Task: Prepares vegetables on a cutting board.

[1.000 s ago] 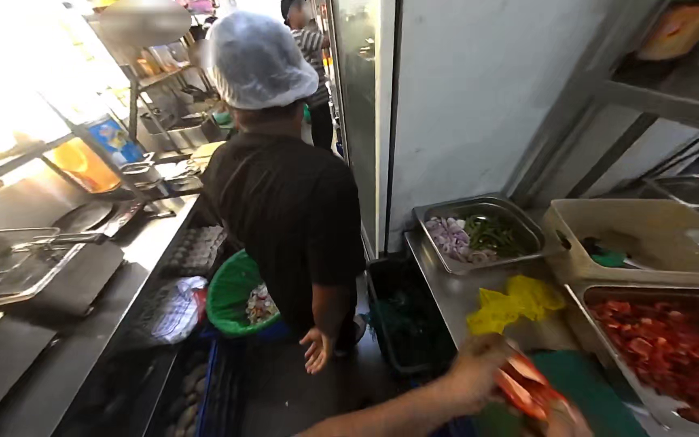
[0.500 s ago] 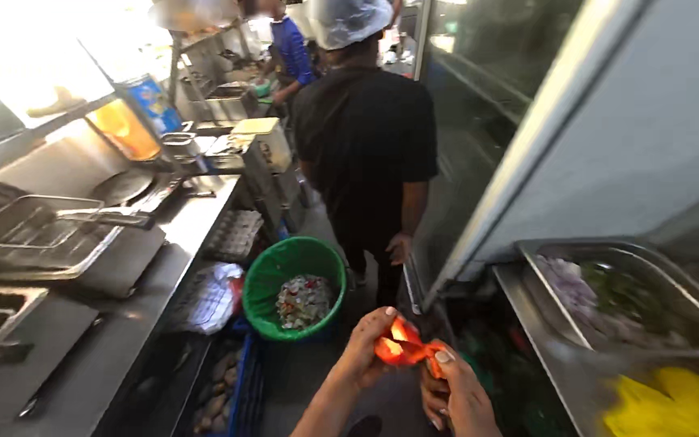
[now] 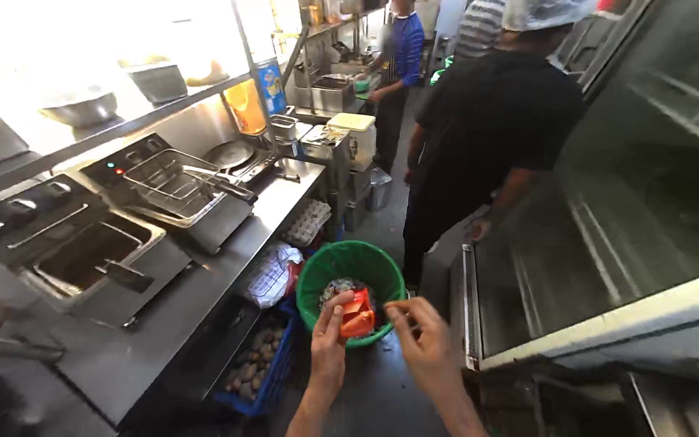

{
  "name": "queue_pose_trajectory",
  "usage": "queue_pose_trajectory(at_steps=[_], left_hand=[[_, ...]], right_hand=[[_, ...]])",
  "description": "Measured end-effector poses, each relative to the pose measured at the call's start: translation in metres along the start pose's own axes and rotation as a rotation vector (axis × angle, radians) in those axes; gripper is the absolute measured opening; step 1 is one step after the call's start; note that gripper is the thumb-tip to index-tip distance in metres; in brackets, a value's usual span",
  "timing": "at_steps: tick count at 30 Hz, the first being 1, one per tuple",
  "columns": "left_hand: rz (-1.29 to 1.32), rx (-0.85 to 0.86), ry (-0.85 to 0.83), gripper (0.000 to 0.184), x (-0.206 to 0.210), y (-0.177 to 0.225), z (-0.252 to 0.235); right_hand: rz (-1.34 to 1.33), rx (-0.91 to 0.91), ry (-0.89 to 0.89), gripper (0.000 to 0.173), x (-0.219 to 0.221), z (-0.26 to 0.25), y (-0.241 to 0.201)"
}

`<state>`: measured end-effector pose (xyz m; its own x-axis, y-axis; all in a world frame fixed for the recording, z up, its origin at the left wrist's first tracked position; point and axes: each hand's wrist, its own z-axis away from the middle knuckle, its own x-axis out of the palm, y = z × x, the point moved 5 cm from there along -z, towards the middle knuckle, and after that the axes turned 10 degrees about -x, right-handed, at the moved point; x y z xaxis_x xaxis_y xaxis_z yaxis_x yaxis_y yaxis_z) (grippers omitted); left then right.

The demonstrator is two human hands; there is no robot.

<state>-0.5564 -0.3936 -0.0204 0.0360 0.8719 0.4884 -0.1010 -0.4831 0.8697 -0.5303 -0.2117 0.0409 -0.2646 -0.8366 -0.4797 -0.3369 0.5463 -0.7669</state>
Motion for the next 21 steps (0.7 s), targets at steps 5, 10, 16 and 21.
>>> queue_pose_trajectory(at_steps=[5, 10, 16, 21], left_hand=[[0.003, 0.083, -0.026, 0.04, 0.035, -0.02, 0.019], [0.023, -0.274, -0.239, 0.056, 0.057, -0.022, 0.013], [-0.263, -0.494, -0.048, 0.049, 0.058, -0.047, 0.017], [-0.035, -0.634, 0.123, 0.048, 0.042, -0.065, 0.015]], right_hand=[[-0.066, 0.104, -0.033, 0.034, 0.022, 0.006, 0.006], [-0.05, 0.091, -0.034, 0.029, 0.008, 0.012, 0.017], [0.502, -0.219, 0.025, 0.014, 0.013, 0.042, 0.0], [0.477, -0.27, 0.087, 0.016, 0.024, 0.074, -0.003]])
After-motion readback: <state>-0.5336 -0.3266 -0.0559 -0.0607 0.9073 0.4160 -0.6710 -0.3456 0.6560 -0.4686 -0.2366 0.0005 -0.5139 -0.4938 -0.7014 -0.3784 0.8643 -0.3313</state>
